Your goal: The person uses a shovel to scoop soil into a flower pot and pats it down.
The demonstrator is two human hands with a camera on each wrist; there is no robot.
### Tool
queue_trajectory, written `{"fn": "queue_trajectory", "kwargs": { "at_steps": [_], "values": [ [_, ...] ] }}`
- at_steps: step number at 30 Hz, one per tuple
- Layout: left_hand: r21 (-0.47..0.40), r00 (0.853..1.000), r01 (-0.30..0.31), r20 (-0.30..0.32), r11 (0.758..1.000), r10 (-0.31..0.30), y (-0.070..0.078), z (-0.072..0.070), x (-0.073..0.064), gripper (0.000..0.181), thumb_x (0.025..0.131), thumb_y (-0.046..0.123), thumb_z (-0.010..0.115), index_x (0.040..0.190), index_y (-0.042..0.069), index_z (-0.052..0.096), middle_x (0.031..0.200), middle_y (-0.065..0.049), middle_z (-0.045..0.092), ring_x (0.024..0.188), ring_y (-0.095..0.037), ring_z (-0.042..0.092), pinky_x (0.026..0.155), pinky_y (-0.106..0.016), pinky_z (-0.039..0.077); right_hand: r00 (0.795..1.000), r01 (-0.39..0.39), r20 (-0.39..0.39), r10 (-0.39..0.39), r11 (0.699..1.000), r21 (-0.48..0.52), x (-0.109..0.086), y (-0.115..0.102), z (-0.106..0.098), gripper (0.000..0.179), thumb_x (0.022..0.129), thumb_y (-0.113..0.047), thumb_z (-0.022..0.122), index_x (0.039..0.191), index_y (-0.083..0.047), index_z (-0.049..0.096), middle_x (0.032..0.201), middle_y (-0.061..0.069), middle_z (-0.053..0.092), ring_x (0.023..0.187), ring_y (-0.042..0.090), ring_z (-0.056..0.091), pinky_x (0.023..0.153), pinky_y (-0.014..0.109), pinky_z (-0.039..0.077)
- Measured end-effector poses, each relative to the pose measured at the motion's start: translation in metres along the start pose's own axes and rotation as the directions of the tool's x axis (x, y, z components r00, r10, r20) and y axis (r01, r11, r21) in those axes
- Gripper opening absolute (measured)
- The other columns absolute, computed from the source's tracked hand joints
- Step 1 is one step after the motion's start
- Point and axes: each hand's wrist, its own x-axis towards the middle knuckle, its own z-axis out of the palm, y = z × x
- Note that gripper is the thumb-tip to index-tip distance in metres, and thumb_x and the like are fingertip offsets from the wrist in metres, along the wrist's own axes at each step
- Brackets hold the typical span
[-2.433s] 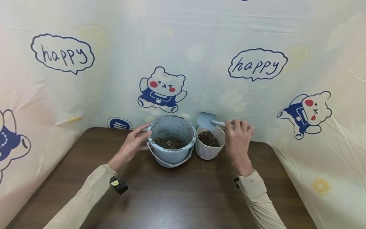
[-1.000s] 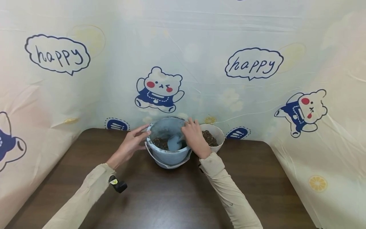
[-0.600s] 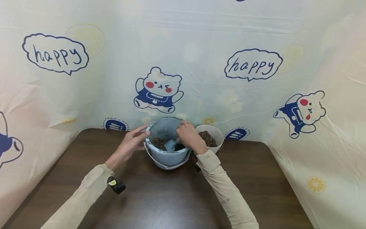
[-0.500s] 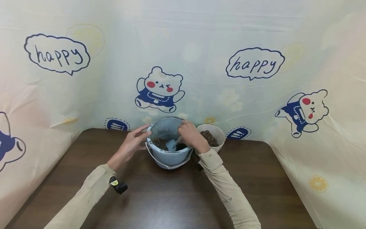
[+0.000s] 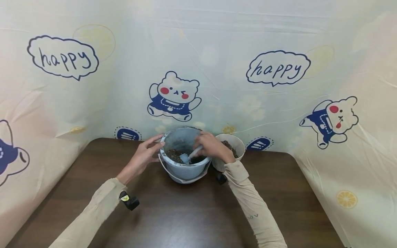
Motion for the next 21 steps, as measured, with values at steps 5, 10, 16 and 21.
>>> {"fn": "queue_trajectory", "kwargs": {
  "at_steps": [5, 10, 16, 21],
  "values": [
    [-0.007, 1.000, -0.002, -0.007, 1.000, 0.002, 0.001, 0.000, -0.001, 0.052, 0.108, 0.024, 0.059, 0.159, 0.017, 0.047, 0.150, -0.018, 0.050, 0.122, -0.028, 0.057, 0.084, -0.038, 0.065, 0.997, -0.072, 0.010, 0.071, 0.996, 0.062, -0.005, 0.005, -0.002, 0.017, 0.089, -0.018, 0.085, 0.101, -0.007, 0.082, 0.106, 0.008, 0.075, 0.100, 0.028, 0.065, 0.116, 0.053, 0.042],
    [-0.007, 1.000, -0.004, -0.009, 1.000, 0.004, 0.001, 0.000, 0.000, 0.052, 0.108, 0.024, 0.059, 0.158, 0.016, 0.048, 0.150, -0.019, 0.050, 0.120, -0.027, 0.058, 0.082, -0.036, 0.065, 0.993, -0.105, -0.037, 0.108, 0.991, 0.088, -0.014, 0.001, -0.010, 0.023, 0.088, -0.020, 0.085, 0.106, -0.006, 0.082, 0.108, 0.009, 0.076, 0.093, 0.024, 0.056, 0.082, 0.039, 0.047],
    [0.010, 1.000, 0.004, -0.008, 1.000, -0.004, 0.001, 0.000, -0.001, 0.052, 0.108, 0.025, 0.059, 0.158, 0.017, 0.047, 0.149, -0.019, 0.051, 0.120, -0.026, 0.057, 0.083, -0.036, 0.065, 0.985, -0.130, -0.094, 0.144, 0.981, 0.142, -0.024, -0.002, -0.014, 0.026, 0.091, -0.019, 0.083, 0.111, -0.002, 0.081, 0.111, 0.011, 0.078, 0.105, 0.030, 0.060, 0.091, 0.048, 0.050],
    [0.012, 1.000, 0.002, -0.003, 1.000, -0.002, 0.002, 0.001, -0.002, 0.051, 0.109, 0.026, 0.058, 0.158, 0.017, 0.047, 0.150, -0.018, 0.051, 0.121, -0.026, 0.057, 0.083, -0.036, 0.065, 0.970, -0.179, -0.140, 0.201, 0.972, 0.151, -0.035, -0.003, -0.013, 0.025, 0.092, -0.020, 0.081, 0.111, -0.004, 0.081, 0.108, 0.010, 0.077, 0.103, 0.030, 0.062, 0.092, 0.050, 0.050]
  ]
}}
